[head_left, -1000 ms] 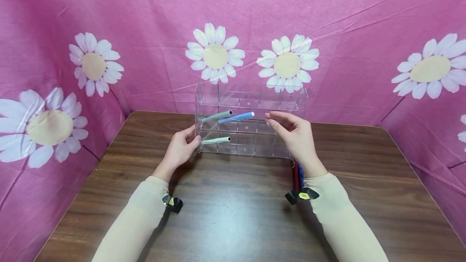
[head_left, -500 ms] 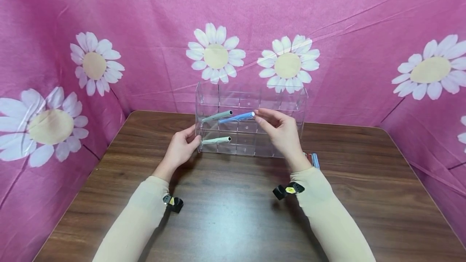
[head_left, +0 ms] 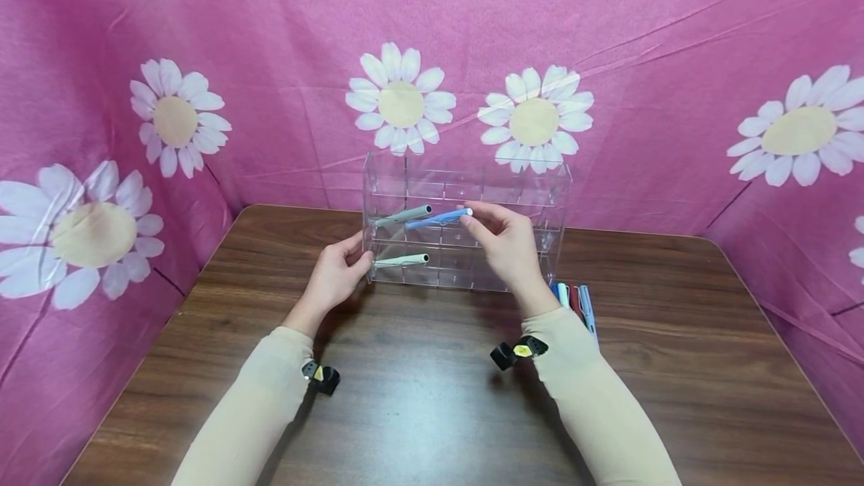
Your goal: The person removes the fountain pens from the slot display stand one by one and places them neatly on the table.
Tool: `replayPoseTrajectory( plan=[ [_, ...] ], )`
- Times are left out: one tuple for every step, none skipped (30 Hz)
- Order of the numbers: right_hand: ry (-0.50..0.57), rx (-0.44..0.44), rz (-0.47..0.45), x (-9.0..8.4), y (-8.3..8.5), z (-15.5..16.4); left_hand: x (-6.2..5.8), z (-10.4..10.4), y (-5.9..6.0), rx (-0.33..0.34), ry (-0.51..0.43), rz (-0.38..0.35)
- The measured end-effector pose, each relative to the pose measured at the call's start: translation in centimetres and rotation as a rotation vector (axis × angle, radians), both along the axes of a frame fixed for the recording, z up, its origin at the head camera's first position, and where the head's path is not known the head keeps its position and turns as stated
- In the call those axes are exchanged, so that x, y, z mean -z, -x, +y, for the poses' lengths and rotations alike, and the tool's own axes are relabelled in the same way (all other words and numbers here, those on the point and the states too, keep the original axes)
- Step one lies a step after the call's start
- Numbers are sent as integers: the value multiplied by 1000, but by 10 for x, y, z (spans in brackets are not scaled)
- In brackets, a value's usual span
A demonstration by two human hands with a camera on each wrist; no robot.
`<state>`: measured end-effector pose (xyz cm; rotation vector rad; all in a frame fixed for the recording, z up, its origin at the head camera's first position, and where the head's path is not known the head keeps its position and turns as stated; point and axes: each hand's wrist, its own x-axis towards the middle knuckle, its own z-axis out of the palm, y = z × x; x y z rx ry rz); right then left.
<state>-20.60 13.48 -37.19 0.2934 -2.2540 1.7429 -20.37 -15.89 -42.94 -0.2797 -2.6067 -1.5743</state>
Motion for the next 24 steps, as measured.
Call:
replayPoseTrajectory(
  plan=[
    [5, 7, 2, 0, 0, -1, 0, 0, 0, 1, 0, 0],
    [8, 13, 3, 0, 0, -1, 0, 0, 0, 1, 0, 0],
    [9, 19, 7, 0, 0, -1, 0, 1, 0, 2, 0, 0],
    [11, 23, 10, 0, -1, -2, 0, 1, -1, 3, -1, 0],
    [18, 26, 17, 0, -1, -2, 0, 1, -1, 3, -1, 1],
    [18, 28, 24, 0, -1, -2, 0, 1, -1, 3, -2, 1],
    [22, 31, 30, -1, -2, -2, 0, 1, -1, 4, -5, 0],
    [24, 35, 38, -1, -2, -2, 0, 1, -1, 5, -7, 1],
    [31, 38, 43, -2, -2, -1, 0, 1, 0, 5, -9, 3],
    [36, 42, 47, -3, -3, -1, 0, 1, 0, 6, -8, 4],
    [38, 49, 51, -4, -3, 0, 1, 1, 0, 6, -8, 5],
    [42, 55, 53, -4, -4, 1, 1, 1, 0, 6, -7, 5],
    [52, 59, 55, -5, -5, 1, 1, 1, 1, 6, -6, 5],
    [58, 64, 59, -6, -5, 2, 2, 1, 1, 4, -4, 6],
    [67, 66, 64, -7, -5, 4, 2, 1, 1, 4, -3, 5],
    [75, 70, 69, -8, -6, 5, 1, 1, 1, 1, -1, 4],
    [84, 72, 76, -9, -7, 6, 1, 1, 0, 0, 0, 3],
    [95, 73, 84, -11, -8, 7, 1, 1, 0, -1, 0, 2],
    [102, 74, 90, -12, -8, 9, 1, 1, 0, -3, 1, 1],
    [107, 74, 97, -13, -9, 10, 0, 1, 0, -5, 1, 1],
    [117, 72, 103, -14, -10, 12, 0, 1, 0, -6, 1, 0],
    [124, 73, 108, -16, -11, 13, 0, 1, 0, -7, 3, 0],
    [132, 75, 116, -17, -12, 15, 0, 1, 0, -7, 6, 0],
    [141, 77, 124, -18, -13, 17, 0, 1, 0, -7, 7, 0]
  ],
)
